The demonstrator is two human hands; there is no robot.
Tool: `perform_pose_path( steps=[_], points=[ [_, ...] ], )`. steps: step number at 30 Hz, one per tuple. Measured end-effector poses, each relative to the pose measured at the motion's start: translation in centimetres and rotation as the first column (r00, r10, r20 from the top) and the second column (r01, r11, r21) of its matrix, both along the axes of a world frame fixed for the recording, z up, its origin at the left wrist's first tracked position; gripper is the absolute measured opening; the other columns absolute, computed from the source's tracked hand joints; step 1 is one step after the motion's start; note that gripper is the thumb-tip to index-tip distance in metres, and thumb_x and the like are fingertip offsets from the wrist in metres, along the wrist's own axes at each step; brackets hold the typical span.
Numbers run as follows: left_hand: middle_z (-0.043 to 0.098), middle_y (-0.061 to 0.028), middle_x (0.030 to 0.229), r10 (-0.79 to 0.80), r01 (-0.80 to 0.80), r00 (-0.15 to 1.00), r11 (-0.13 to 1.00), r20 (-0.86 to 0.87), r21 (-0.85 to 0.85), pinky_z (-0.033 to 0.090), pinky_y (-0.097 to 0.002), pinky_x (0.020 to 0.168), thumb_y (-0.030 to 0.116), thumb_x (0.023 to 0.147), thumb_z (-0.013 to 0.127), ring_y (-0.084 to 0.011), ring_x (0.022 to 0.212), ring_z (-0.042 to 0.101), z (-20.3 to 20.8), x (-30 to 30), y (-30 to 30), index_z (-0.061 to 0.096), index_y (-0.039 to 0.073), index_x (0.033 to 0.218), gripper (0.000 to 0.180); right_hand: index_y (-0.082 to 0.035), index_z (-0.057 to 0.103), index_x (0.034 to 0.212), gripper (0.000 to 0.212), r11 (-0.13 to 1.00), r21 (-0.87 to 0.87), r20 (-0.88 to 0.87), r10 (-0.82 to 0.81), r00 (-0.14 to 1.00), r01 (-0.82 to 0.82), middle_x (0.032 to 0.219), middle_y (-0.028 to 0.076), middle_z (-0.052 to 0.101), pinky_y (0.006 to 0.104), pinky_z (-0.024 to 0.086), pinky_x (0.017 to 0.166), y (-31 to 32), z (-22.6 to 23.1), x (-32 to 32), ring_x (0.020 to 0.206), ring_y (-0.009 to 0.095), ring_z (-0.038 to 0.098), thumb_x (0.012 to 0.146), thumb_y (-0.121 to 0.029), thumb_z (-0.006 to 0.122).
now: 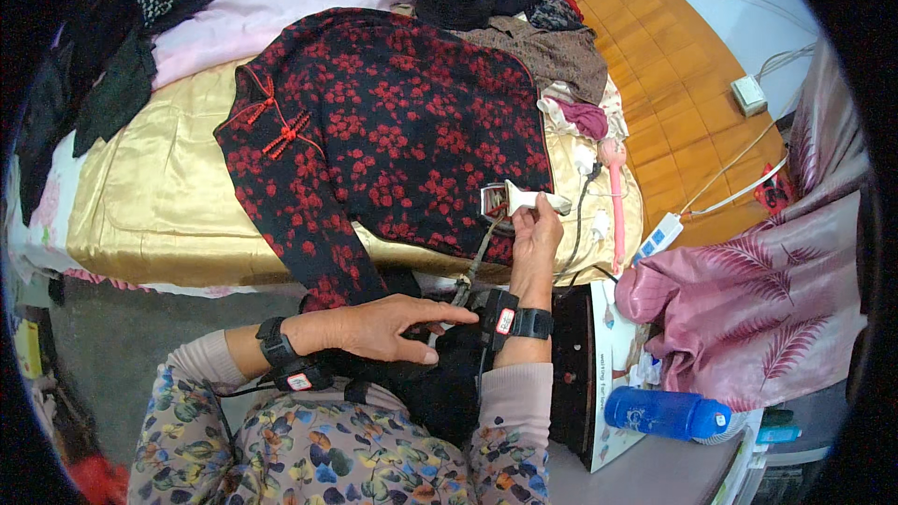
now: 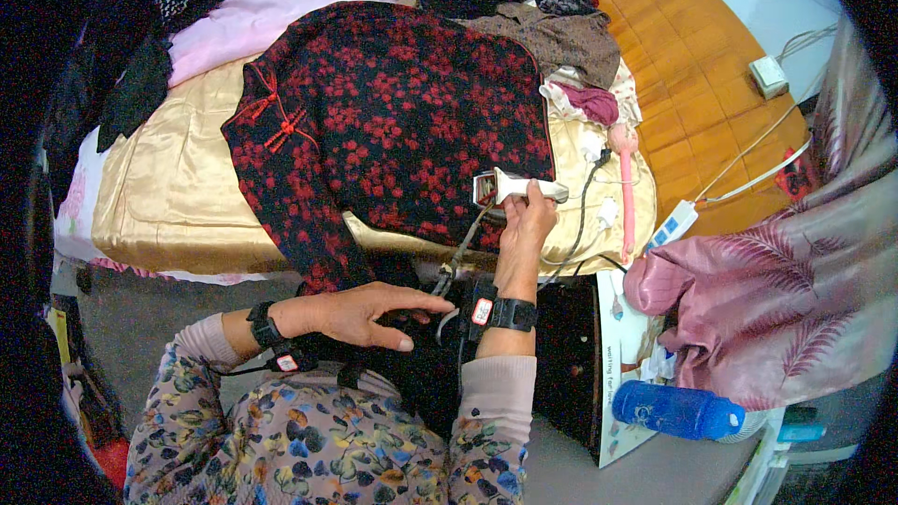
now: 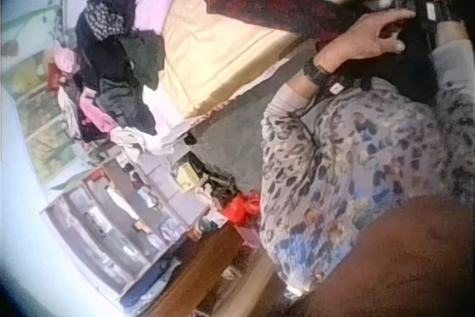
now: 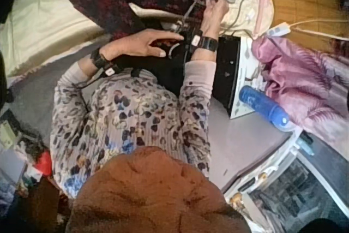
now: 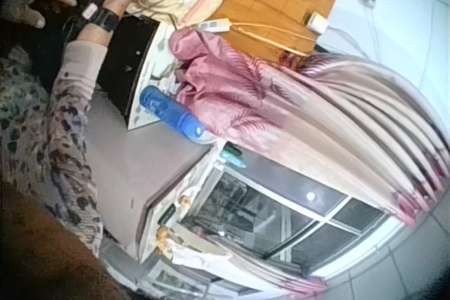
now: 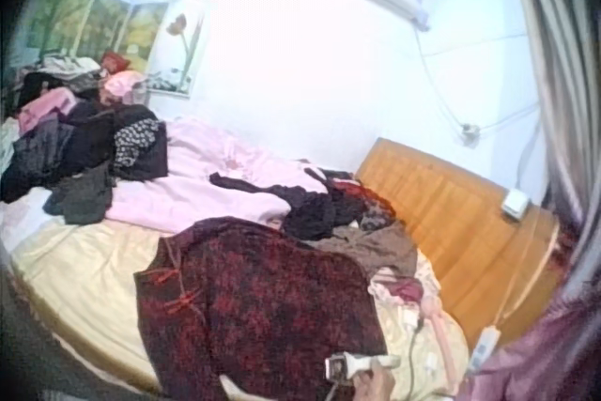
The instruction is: The person irons a pair of black pants on a bed, then switches to a black floral top. They smooth and reposition each garment while using a handheld iron, then set the iron aside and fold the pants before continuing with the top.
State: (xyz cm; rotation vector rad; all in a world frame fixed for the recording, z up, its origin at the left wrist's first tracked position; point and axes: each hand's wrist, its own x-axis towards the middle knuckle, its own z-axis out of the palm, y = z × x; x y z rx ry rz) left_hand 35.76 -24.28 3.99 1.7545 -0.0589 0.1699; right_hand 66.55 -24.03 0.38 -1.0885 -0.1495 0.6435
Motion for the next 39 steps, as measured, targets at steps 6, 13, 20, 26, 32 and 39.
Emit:
perform_pose_path(
  steps=[6,13,20,26,32,39],
  points=[
    [0.063,-0.0138,0.133,-0.052,0.051,0.994,0.999,-0.101,-0.015,0.053,-0.0419,0.102,0.009,0.093,0.072,-0.0278,0.119,0.063,0.1,1.0,0.5,0.044,0.016,0.158,0.071,-0.003,0.055,0.118,0.029,1.000,-0.009,0.066,-0.007,0.998,0.008,0.106,0.011,0.065,0.0410,0.056,0.082,0.2,-0.8,0.2,0.089,0.023,0.065,0.098,-0.016,0.071],
    [0.067,-0.0214,0.127,0.093,-0.052,0.992,0.913,-0.082,0.404,0.053,-0.0530,0.092,0.005,0.088,0.073,-0.0449,0.108,0.064,-1.6,-0.4,1.7,0.041,0.015,0.159,0.078,-0.008,0.058,0.108,0.029,0.997,-0.082,0.105,0.019,0.994,-0.011,0.093,0.006,0.066,0.0350,0.058,0.069,0.1,-0.7,0.2,0.076,0.020,0.065,0.095,-0.027,0.076],
    [0.070,-0.0232,0.098,0.370,-0.358,0.929,0.878,0.023,0.319,0.052,-0.0521,0.081,0.003,0.088,0.071,-0.0437,0.086,0.066,-5.3,-3.4,1.4,0.041,0.015,0.157,0.075,-0.004,0.060,0.108,0.023,0.977,-0.166,0.336,-0.069,0.939,0.131,0.092,0.008,0.069,0.0254,0.054,0.063,-3.3,0.7,-2.3,0.074,0.015,0.069,0.101,-0.023,0.070],
    [0.070,-0.0180,0.108,0.477,-0.449,0.878,0.854,-0.047,0.264,0.053,-0.0488,0.092,0.006,0.092,0.069,-0.0375,0.099,0.068,-6.4,-3.2,0.6,0.047,0.012,0.151,0.064,-0.005,0.064,0.123,0.042,0.797,-0.525,0.250,0.479,0.841,-0.298,0.099,0.006,0.070,0.0271,0.053,0.068,-11.1,-3.1,-12.5,0.076,0.015,0.067,0.101,-0.041,0.068],
    [0.067,-0.0175,0.121,0.458,-0.446,0.889,0.863,0.008,0.238,0.051,-0.0460,0.098,0.008,0.092,0.072,-0.0373,0.116,0.065,-5.9,-3.7,-0.2,0.054,0.005,0.137,0.049,-0.013,0.064,0.129,0.031,0.706,-0.325,0.064,0.680,0.731,-0.629,0.120,0.001,0.069,0.0337,0.049,0.094,-11.0,-5.3,-16.9,0.110,0.012,0.063,0.106,-0.035,0.060],
    [0.069,-0.0107,0.113,0.345,-0.386,0.915,0.600,0.209,0.701,0.040,-0.0435,0.097,0.003,0.073,0.076,-0.0311,0.113,0.062,-3.8,-4.9,0.5,0.063,0.010,0.132,0.061,-0.012,0.061,0.110,0.021,0.719,-0.209,0.094,0.689,0.719,-0.662,0.103,0.002,0.071,0.0308,0.049,0.091,-11.3,-2.6,-16.0,0.100,0.013,0.066,0.109,-0.033,0.055]
  ],
)
